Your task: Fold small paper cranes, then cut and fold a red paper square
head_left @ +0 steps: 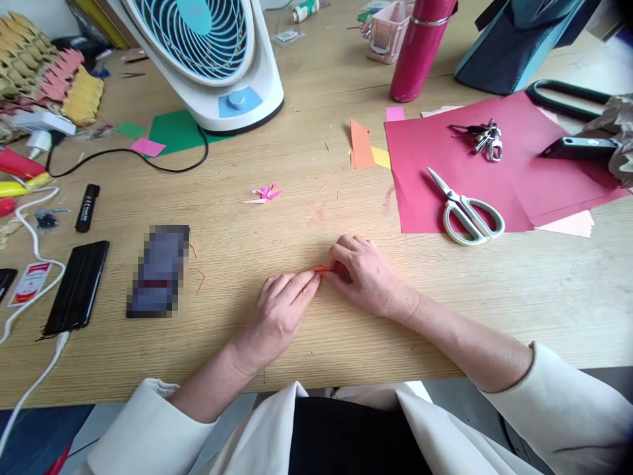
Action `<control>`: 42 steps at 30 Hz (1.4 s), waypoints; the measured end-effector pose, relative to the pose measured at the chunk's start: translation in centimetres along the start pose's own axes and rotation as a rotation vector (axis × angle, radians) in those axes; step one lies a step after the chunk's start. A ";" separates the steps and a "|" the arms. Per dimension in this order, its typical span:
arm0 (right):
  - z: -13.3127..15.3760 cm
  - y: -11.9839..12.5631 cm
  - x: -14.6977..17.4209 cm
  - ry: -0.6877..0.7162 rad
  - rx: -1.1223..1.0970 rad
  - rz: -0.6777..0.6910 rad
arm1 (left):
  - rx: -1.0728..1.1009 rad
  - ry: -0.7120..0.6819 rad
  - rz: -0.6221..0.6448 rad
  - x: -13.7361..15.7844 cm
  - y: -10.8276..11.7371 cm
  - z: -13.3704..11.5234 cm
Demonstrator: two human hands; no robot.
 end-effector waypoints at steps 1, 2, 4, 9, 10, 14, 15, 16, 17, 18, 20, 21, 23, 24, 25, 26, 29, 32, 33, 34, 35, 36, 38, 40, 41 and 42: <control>-0.1 0.0 0.0 0.008 -0.018 0.003 | -0.008 0.000 0.012 0.0 -0.1 0.0; -0.1 0.0 0.0 0.012 -0.033 0.005 | -0.012 -0.004 0.024 0.0 -0.2 -0.1; -0.2 0.1 0.1 0.015 -0.056 0.008 | -0.015 -0.019 0.030 0.0 -0.2 -0.1; -0.2 0.1 0.2 0.014 -0.099 0.008 | -0.037 -0.032 0.053 0.0 -0.2 -0.1; -0.2 0.2 0.2 0.014 -0.107 0.008 | -0.040 -0.036 0.060 0.0 -0.2 -0.1; -0.2 0.3 0.2 0.010 -0.125 0.005 | -0.062 -0.063 0.083 0.0 -0.2 -0.2; -0.1 0.3 0.1 0.008 -0.123 0.007 | -0.065 -0.066 0.090 0.0 -0.2 -0.2; -0.1 0.3 0.1 0.003 -0.116 0.009 | -0.068 -0.068 0.094 0.0 -0.2 -0.2; 0.0 0.3 0.1 -0.003 -0.106 0.014 | -0.069 -0.069 0.100 0.0 -0.1 -0.2; 0.0 0.3 0.1 -0.010 -0.094 0.021 | -0.071 -0.071 0.106 0.0 -0.1 -0.2; 0.2 0.2 0.0 -0.025 -0.071 0.038 | -0.077 -0.077 0.117 0.0 -0.1 -0.2; 0.2 0.2 0.0 -0.031 -0.066 0.045 | -0.080 -0.079 0.122 0.0 -0.1 -0.2; 0.3 0.3 0.0 -0.036 -0.068 0.057 | -0.085 -0.078 0.135 0.0 -0.2 -0.1; 0.3 0.4 0.0 -0.037 -0.073 0.061 | -0.087 -0.077 0.137 0.0 -0.2 -0.1; 0.3 0.4 0.0 -0.037 -0.085 0.065 | -0.087 -0.075 0.138 0.0 -0.1 -0.1; 0.3 0.5 0.0 -0.036 -0.102 0.067 | -0.087 -0.075 0.139 -0.1 -0.1 -0.1; 0.2 0.6 0.0 -0.033 -0.153 0.062 | -0.101 -0.070 0.143 -0.2 0.1 -0.2; 0.1 0.5 0.0 -0.041 -0.158 0.060 | -0.127 -0.054 0.147 -0.4 0.3 -0.3; 0.1 0.4 0.0 -0.044 -0.151 0.062 | -0.134 -0.047 0.147 -0.5 0.3 -0.4; 0.1 0.4 0.0 -0.046 -0.143 0.063 | -0.139 -0.042 0.148 -0.6 0.4 -0.4; 0.1 0.3 0.1 -0.045 -0.134 0.065 | -0.144 -0.037 0.150 -0.7 0.4 -0.4; 0.2 0.3 0.1 -0.043 -0.122 0.065 | -0.150 -0.032 0.155 -0.8 0.4 -0.5; 0.3 0.3 0.1 -0.040 -0.099 0.062 | -0.162 -0.020 0.160 -0.9 0.4 -0.5; 0.3 0.4 0.1 -0.036 -0.088 0.054 | -0.168 -0.004 0.162 -1.1 0.4 -0.6; 0.2 0.4 0.2 -0.036 -0.087 0.049 | -0.168 0.004 0.162 -1.2 0.4 -0.6; 0.2 0.5 0.2 -0.035 -0.089 0.046 | -0.167 0.011 0.157 -1.2 0.4 -0.7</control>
Point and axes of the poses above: each hand's wrist, its own x-axis away from the middle knuckle, its own y-axis out of the back of the hand, z = x × y, the point moved 7 cm from there along -x, towards the middle knuckle, and after that the axes turned 7 degrees about z, right-handed, at the moved point
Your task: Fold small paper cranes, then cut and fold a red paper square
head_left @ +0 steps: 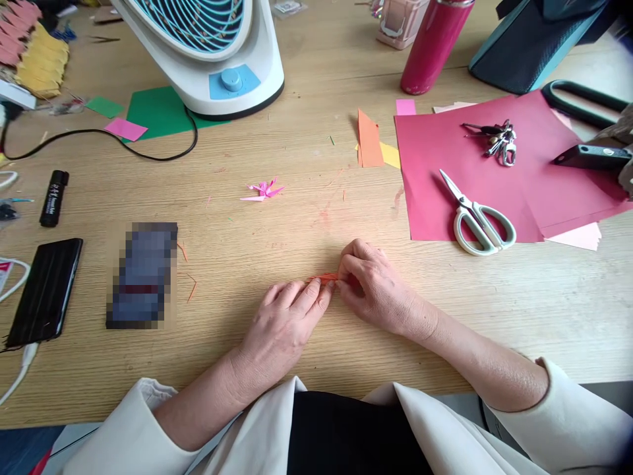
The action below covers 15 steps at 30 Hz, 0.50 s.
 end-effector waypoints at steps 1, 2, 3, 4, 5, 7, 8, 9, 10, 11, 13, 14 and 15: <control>-0.1 0.1 0.0 0.002 -0.004 -0.002 | 0.000 0.003 -0.007 0.0 0.0 0.0; -0.1 0.1 0.1 0.004 -0.005 -0.005 | 0.000 -0.005 -0.012 0.0 -0.1 -0.1; -0.2 0.2 0.1 0.007 -0.005 -0.007 | 0.001 -0.025 -0.021 0.0 -0.1 -0.3; -0.2 0.2 0.1 0.012 -0.006 -0.009 | 0.004 -0.052 -0.029 0.0 -0.3 -0.4; -0.2 0.2 0.2 0.020 -0.009 -0.011 | 0.012 -0.081 -0.033 0.1 -0.5 -0.6; -0.2 0.3 0.2 0.039 -0.019 -0.014 | 0.041 -0.124 -0.032 0.2 -0.9 -0.8; -0.2 0.3 0.3 0.049 -0.027 -0.013 | 0.058 -0.130 -0.033 0.3 -1.1 -0.7; -0.2 0.3 0.3 0.057 -0.035 -0.013 | 0.073 -0.130 -0.036 0.3 -1.3 -0.6; -0.2 0.3 0.3 0.066 -0.041 -0.015 | 0.086 -0.130 -0.041 0.4 -1.4 -0.6; -0.2 0.4 0.4 0.074 -0.045 -0.017 | 0.096 -0.132 -0.049 0.5 -1.4 -0.5; -0.2 0.4 0.5 0.091 -0.043 -0.017 | 0.100 -0.137 -0.061 0.6 -1.4 -0.5; -0.2 0.4 0.5 0.102 -0.038 -0.015 | 0.096 -0.139 -0.062 0.6 -1.4 -0.5; -0.2 0.5 0.6 0.114 -0.032 -0.013 | 0.090 -0.143 -0.060 0.6 -1.4 -0.6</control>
Point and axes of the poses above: each hand's wrist, its own x-axis away from the middle knuckle, its own y-axis out of the back of the hand, z = x × y, the point moved 7 cm from there along -x, towards the middle knuckle, and after that the axes turned 7 degrees about z, right-handed, at the moved point
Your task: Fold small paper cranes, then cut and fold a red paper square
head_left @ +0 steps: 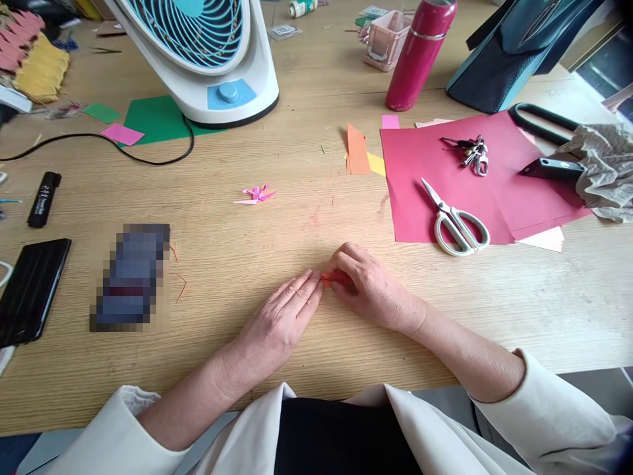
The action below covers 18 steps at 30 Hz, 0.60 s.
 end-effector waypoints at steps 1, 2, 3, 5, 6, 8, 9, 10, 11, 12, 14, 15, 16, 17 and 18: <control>0.0 0.0 0.1 0.011 0.003 0.004 | -0.004 -0.001 0.007 0.0 0.0 -0.1; 0.0 0.0 0.1 0.020 0.003 0.010 | -0.006 0.001 0.014 -0.1 -0.1 -0.1; 0.0 0.0 0.1 0.027 0.002 0.014 | -0.005 0.005 0.019 -0.1 -0.1 -0.2; -0.1 0.0 0.2 0.031 0.002 0.019 | 0.003 0.027 0.024 -0.2 -0.1 -0.2; -0.2 0.0 0.2 0.032 0.006 0.020 | 0.007 0.043 0.021 -0.3 -0.1 -0.2; -0.2 0.1 0.3 0.042 0.020 0.012 | 0.012 0.069 0.018 -0.4 0.0 -0.2; -0.2 0.1 0.3 0.049 0.027 0.008 | 0.016 0.077 0.019 -0.5 0.0 -0.2; -0.2 0.2 0.3 0.056 0.031 0.009 | 0.019 0.084 0.021 -0.7 0.1 -0.2; -0.2 0.2 0.3 0.063 0.032 0.012 | 0.024 0.087 0.022 -0.8 0.2 -0.2; -0.2 0.2 0.3 0.068 0.031 0.019 | 0.028 0.092 0.025 -0.9 0.4 -0.3; -0.1 0.2 0.3 0.073 0.025 0.038 | 0.029 0.101 0.032 -1.1 0.5 -0.3; 0.0 0.2 0.3 0.074 0.023 0.042 | 0.024 0.106 0.033 -1.1 0.6 -0.4; 0.0 0.2 0.3 0.073 0.025 0.041 | 0.015 0.110 0.035 -1.1 0.6 -0.4; 0.1 0.3 0.3 0.072 0.030 0.037 | 0.004 0.114 0.034 -1.1 0.6 -0.5; 0.2 0.3 0.4 0.069 0.034 0.033 | -0.007 0.119 0.028 -1.1 0.6 -0.5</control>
Point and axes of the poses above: each hand's wrist, its own x-axis away from the middle knuckle, its own y-axis out of the back of the hand, z = x × y, the point moved 7 cm from there along -x, towards the middle knuckle, and after that the axes turned 7 degrees about z, right-handed, at the moved point
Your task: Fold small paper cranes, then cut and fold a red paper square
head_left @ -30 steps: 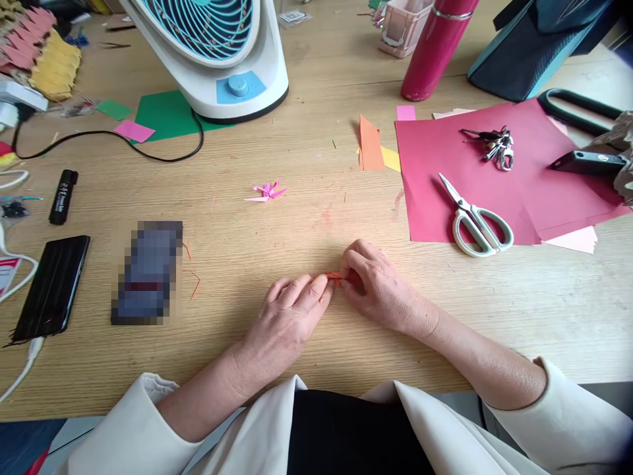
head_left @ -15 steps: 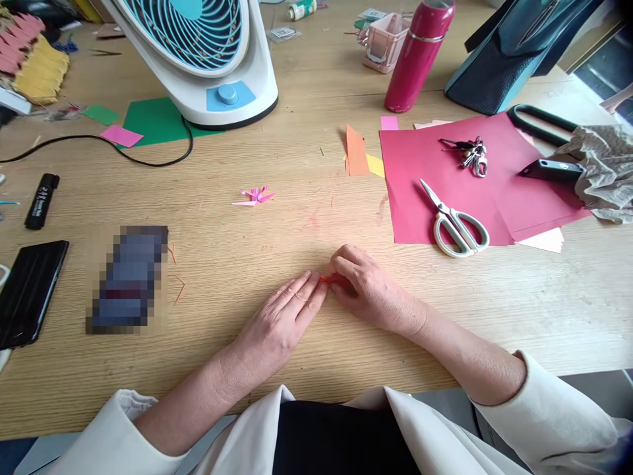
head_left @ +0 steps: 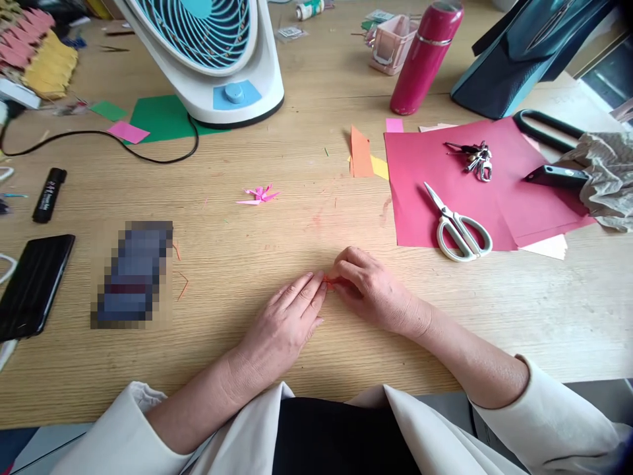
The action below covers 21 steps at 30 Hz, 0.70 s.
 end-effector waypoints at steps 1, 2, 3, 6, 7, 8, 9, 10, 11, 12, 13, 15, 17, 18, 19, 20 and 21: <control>0.1 0.0 0.0 -0.004 0.003 -0.005 | -0.006 0.003 -0.008 0.0 0.0 0.0; 0.1 0.0 0.1 -0.010 0.004 -0.008 | -0.006 0.007 -0.024 0.1 0.0 0.0; 0.1 -0.1 0.1 -0.019 0.005 -0.008 | 0.000 0.007 -0.046 0.1 0.0 0.0; -0.1 -0.3 0.1 -0.053 0.016 -0.024 | 0.064 0.007 -0.153 -0.1 0.4 0.2; -0.2 -0.4 0.2 -0.059 0.023 -0.034 | 0.097 0.011 -0.185 -0.3 0.5 0.4; -0.3 -0.5 0.2 -0.064 0.028 -0.042 | 0.135 0.020 -0.200 -0.6 0.6 0.7; -0.3 -0.5 0.2 -0.067 0.029 -0.050 | 0.179 0.035 -0.202 -1.0 0.6 1.0; -0.4 -0.6 0.2 -0.068 0.025 -0.050 | 0.227 0.056 -0.193 -1.4 0.5 1.4; -0.4 -0.7 0.2 -0.070 0.019 -0.048 | 0.279 0.080 -0.181 -1.8 0.5 1.7; -0.4 -0.7 0.1 -0.072 0.011 -0.043 | 0.333 0.102 -0.167 -2.1 0.4 2.1; -0.4 -0.7 0.1 -0.073 0.004 -0.038 | 0.384 0.124 -0.150 -2.4 0.3 2.4; -0.3 -0.5 0.1 -0.065 -0.007 -0.022 | 0.470 0.152 -0.114 -2.9 0.2 2.7; -0.2 -0.4 0.0 -0.048 -0.023 -0.006 | 0.529 0.161 -0.092 -3.0 0.1 2.9; -0.2 -0.3 0.0 -0.046 -0.037 0.003 | 0.548 0.158 -0.092 -3.0 0.1 3.0; -0.3 -0.2 0.0 -0.051 -0.053 0.006 | 0.561 0.152 -0.098 -2.9 0.2 3.0; -0.4 -0.2 0.1 -0.064 -0.066 0.008 | 0.567 0.142 -0.105 -2.8 0.2 2.9; -0.5 -0.1 0.1 -0.078 -0.075 0.007 | 0.567 0.129 -0.112 -2.8 0.1 2.9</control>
Point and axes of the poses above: each hand's wrist, its own x-axis away from the middle knuckle, its own y-axis out of the back of the hand, z = x × y, the point moved 7 cm from there along -x, towards the middle knuckle, and after that the axes turned 7 degrees about z, right-handed, at the moved point
